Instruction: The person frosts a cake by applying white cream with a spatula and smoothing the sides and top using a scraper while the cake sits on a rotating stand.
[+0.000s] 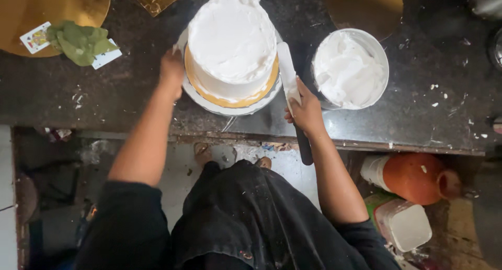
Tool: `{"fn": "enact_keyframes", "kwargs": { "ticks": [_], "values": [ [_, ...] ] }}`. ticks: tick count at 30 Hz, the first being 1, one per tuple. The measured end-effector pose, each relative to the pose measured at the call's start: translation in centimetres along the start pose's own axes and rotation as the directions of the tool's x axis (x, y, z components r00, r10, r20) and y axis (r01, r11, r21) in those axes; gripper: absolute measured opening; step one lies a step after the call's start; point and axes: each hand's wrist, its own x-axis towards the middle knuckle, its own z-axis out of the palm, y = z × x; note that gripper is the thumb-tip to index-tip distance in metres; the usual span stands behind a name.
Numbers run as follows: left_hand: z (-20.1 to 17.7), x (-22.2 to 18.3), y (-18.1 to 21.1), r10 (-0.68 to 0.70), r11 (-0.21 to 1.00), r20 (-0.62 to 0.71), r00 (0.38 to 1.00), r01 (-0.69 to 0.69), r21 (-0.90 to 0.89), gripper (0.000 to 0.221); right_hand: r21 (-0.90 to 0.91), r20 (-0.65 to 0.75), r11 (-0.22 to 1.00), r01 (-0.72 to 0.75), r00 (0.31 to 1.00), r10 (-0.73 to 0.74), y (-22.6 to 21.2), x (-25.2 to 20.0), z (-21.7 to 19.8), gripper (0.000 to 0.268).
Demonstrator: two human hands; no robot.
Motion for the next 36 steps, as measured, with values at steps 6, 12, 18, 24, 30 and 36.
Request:
{"fn": "enact_keyframes", "kwargs": {
  "ticks": [6, 12, 18, 24, 30, 36],
  "values": [
    [0.2, -2.8, -2.2, 0.087, 0.995, -0.074, 0.993, -0.091, -0.052, 0.046, 0.093, 0.022, 0.994, 0.05, 0.998, -0.053, 0.8, 0.1, -0.6, 0.065],
    [2.5, -8.2, -1.8, -0.01, 0.879, -0.085, 0.996, -0.031, -0.475, 0.041, 0.082, 0.073, 0.995, -0.05, 0.996, 0.044, -0.1, -0.7, 0.6, 0.066],
    [5.0, -21.6, -5.3, -0.397, 0.761, 0.499, 0.771, 0.58, -0.291, 0.023, 0.067, 0.057, 0.991, -0.117, 0.992, 0.113, -0.4, -1.9, 1.1, 0.066],
    [1.7, -11.3, -1.8, -0.12, 0.658, 0.012, 0.993, 0.089, -0.748, 0.035, 0.086, 0.068, 0.988, -0.129, 0.99, 0.123, 0.4, -3.0, 1.0, 0.066],
    [3.9, -19.1, -5.7, -0.059, 0.865, 0.698, 0.714, 0.386, -0.321, 0.026, 0.098, 0.089, 0.986, -0.133, 0.988, 0.125, 1.2, -4.0, 0.6, 0.067],
    [0.7, -12.9, -3.5, -0.214, 0.698, 0.283, 0.935, 0.349, -0.625, 0.031, 0.152, 0.14, 0.982, -0.113, 0.986, 0.092, 2.7, -6.5, -0.5, 0.068]
  ]
}}
